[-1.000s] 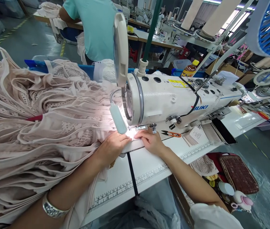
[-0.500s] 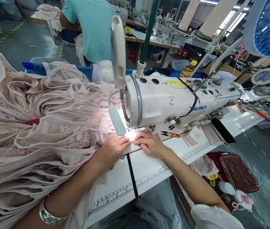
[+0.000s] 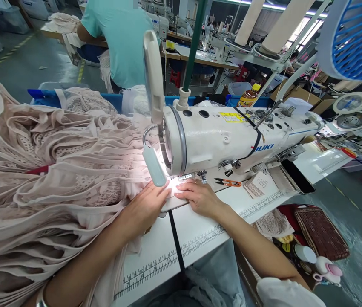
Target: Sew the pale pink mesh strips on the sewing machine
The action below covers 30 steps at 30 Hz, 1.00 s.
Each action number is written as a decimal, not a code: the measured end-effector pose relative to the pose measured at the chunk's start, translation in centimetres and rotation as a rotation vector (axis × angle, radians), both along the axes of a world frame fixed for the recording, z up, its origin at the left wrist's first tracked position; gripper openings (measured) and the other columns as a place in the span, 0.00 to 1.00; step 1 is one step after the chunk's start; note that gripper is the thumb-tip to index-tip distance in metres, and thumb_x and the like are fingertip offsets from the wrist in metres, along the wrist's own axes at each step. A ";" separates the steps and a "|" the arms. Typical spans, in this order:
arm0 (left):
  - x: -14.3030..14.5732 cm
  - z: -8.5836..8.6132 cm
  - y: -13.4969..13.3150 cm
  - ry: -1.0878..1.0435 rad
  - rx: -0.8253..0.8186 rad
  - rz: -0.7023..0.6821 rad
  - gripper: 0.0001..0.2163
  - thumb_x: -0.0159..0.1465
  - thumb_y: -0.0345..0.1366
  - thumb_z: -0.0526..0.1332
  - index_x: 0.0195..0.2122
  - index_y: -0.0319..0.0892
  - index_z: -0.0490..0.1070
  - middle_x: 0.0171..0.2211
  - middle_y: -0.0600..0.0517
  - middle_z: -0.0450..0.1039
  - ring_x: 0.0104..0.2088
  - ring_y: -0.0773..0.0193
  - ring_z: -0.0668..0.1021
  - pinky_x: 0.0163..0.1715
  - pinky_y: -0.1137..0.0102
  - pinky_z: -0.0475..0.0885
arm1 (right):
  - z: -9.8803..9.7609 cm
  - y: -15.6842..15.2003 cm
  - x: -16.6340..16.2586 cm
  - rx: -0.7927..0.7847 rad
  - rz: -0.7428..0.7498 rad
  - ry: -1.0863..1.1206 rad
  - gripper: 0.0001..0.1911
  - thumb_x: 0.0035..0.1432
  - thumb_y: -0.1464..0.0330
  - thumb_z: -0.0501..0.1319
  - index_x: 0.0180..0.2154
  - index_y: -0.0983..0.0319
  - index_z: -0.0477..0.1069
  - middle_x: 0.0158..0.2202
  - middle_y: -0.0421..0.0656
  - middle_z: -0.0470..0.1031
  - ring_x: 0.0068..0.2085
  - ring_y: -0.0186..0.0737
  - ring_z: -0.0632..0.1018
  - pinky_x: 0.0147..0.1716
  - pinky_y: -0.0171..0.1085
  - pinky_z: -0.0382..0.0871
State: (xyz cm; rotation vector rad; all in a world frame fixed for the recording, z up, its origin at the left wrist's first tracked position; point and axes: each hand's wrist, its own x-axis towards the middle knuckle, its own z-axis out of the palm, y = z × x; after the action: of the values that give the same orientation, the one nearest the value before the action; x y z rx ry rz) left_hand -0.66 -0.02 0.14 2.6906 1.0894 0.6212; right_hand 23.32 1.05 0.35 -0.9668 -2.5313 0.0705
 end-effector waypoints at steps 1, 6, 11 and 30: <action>0.1 0.1 0.0 -0.001 -0.005 0.000 0.16 0.65 0.22 0.49 0.48 0.42 0.68 0.53 0.43 0.72 0.55 0.52 0.73 0.51 0.60 0.71 | 0.0 0.0 0.0 0.003 0.001 -0.003 0.19 0.63 0.78 0.54 0.45 0.55 0.79 0.46 0.41 0.80 0.51 0.40 0.75 0.38 0.35 0.73; 0.3 0.4 0.2 -0.004 -0.041 0.012 0.16 0.63 0.21 0.49 0.47 0.41 0.70 0.52 0.42 0.72 0.55 0.50 0.72 0.50 0.59 0.70 | 0.0 0.1 0.1 -0.020 0.002 -0.017 0.19 0.63 0.78 0.54 0.47 0.55 0.78 0.48 0.42 0.80 0.52 0.40 0.76 0.40 0.36 0.74; 0.2 0.2 0.3 -0.027 -0.079 0.029 0.17 0.62 0.20 0.50 0.47 0.43 0.70 0.55 0.44 0.70 0.56 0.51 0.70 0.50 0.59 0.70 | 0.3 0.0 0.0 -0.050 -0.001 -0.028 0.18 0.64 0.78 0.55 0.47 0.56 0.78 0.49 0.42 0.79 0.52 0.40 0.76 0.44 0.37 0.73; 0.7 0.8 1.8 -0.032 -0.143 0.187 0.09 0.69 0.35 0.50 0.41 0.47 0.69 0.40 0.50 0.71 0.40 0.56 0.73 0.39 0.65 0.68 | 2.3 0.7 -1.9 -0.314 -0.185 -0.203 0.26 0.59 0.80 0.49 0.52 0.54 0.73 0.51 0.41 0.77 0.48 0.43 0.75 0.50 0.43 0.68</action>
State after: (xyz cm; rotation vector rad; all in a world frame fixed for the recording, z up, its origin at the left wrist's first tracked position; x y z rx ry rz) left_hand 0.02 1.74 0.96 2.4692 1.3339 0.5895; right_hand 21.45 1.75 2.65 -1.3900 -2.6489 0.3385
